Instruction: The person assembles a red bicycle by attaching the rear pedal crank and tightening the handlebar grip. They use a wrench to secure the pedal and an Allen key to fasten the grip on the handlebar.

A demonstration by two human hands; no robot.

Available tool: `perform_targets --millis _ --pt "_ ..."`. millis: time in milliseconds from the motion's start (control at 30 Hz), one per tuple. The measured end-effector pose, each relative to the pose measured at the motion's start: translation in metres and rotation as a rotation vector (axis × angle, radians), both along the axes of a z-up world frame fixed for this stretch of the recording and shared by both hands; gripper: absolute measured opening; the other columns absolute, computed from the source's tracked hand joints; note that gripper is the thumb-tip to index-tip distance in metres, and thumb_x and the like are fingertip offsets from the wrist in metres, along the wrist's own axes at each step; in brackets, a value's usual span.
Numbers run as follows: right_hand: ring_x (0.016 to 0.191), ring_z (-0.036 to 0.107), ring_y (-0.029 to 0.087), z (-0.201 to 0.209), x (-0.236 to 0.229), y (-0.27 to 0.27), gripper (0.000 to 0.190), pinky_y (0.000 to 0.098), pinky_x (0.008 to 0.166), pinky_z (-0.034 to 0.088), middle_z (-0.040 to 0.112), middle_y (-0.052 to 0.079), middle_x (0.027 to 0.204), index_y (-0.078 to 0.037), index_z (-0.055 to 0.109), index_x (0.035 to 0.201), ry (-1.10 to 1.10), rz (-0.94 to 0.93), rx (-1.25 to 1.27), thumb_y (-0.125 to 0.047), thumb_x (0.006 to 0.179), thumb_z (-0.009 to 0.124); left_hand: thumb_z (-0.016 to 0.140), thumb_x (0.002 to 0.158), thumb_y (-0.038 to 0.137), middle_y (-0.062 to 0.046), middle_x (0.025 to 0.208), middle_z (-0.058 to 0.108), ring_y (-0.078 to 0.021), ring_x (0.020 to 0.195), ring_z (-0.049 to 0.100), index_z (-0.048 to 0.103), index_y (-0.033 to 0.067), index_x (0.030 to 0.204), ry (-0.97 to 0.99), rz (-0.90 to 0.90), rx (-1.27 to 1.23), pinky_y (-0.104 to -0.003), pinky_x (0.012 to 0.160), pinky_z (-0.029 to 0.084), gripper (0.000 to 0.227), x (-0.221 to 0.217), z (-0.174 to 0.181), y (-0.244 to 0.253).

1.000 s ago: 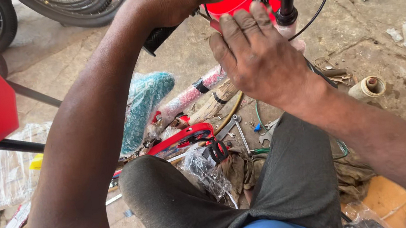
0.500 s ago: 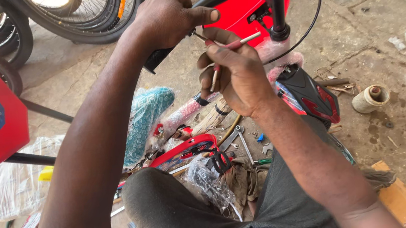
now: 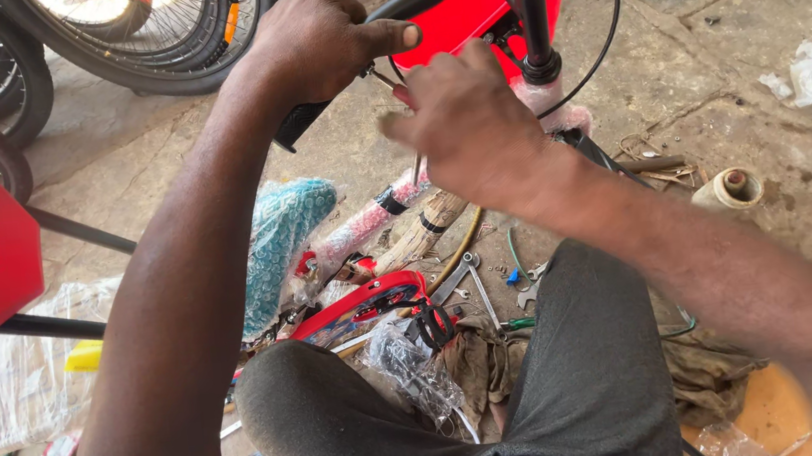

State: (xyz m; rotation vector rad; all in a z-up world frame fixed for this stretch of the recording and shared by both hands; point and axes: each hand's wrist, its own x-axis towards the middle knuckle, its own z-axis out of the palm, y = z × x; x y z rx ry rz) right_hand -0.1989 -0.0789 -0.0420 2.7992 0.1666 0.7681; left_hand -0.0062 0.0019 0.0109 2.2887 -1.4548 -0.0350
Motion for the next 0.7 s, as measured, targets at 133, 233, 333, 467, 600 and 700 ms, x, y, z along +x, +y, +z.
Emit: perform_targets --millis 133,233,333,467,600,700 --pt "0.082 0.061 0.011 -0.024 0.013 -0.014 0.020 0.0256 0.072 0.051 0.068 0.007 0.095 -0.005 0.071 0.116 -0.084 0.381 1.120 0.002 0.097 0.072 0.066 0.092 0.075 -0.012 0.066 0.067 -0.0255 0.068 0.068 0.077 0.0042 0.078 -0.010 0.072 0.041 -0.046 0.070 0.052 0.073 -0.001 -0.001 0.004" --pt "0.082 0.061 0.010 -0.034 0.013 -0.016 0.019 0.0251 0.071 0.051 0.068 0.006 0.094 -0.006 0.069 0.119 -0.075 0.360 1.271 -0.002 0.100 0.072 0.063 0.090 0.073 -0.010 0.065 0.067 -0.0231 0.066 0.070 0.079 0.0095 0.081 0.015 0.063 0.029 -0.047 0.067 0.053 0.066 -0.006 -0.002 0.002" --pt "0.082 0.068 0.009 -0.029 0.014 -0.003 0.022 0.0249 0.069 0.054 0.072 0.003 0.092 -0.008 0.067 0.123 -0.085 0.258 1.171 -0.008 0.100 0.068 0.065 0.087 0.073 -0.008 0.065 0.068 -0.0211 0.064 0.071 0.078 0.0097 0.083 0.038 0.033 -0.028 -0.045 0.066 0.055 0.064 -0.003 -0.002 0.003" --pt "0.082 0.068 0.018 0.001 0.002 -0.005 0.015 0.0380 0.070 0.052 0.070 0.004 0.092 -0.013 0.072 0.108 -0.064 -0.048 -0.236 -0.016 0.093 0.075 0.066 0.088 0.072 -0.010 0.068 0.071 -0.0227 0.069 0.071 0.078 0.0083 0.083 -0.010 0.041 -0.032 -0.045 0.070 0.053 0.065 -0.002 -0.006 0.004" --pt "0.100 0.066 0.026 0.009 -0.009 -0.013 0.028 0.0474 0.092 0.045 0.068 0.006 0.106 -0.013 0.069 0.125 -0.334 0.066 -0.047 -0.017 0.100 0.081 0.067 0.090 0.069 -0.012 0.075 0.074 -0.0250 0.076 0.072 0.079 0.0084 0.087 0.008 -0.007 -0.019 -0.045 0.076 0.053 0.062 -0.002 -0.001 0.002" --pt "0.113 0.062 0.032 -0.001 -0.004 -0.011 0.046 0.0518 0.103 0.044 0.065 0.011 0.118 -0.008 0.063 0.135 -0.560 0.123 0.181 -0.021 0.099 0.088 0.069 0.087 0.069 -0.012 0.077 0.073 -0.0272 0.077 0.070 0.079 0.0104 0.088 0.022 0.031 -0.057 -0.046 0.073 0.052 0.060 -0.004 -0.001 0.006"
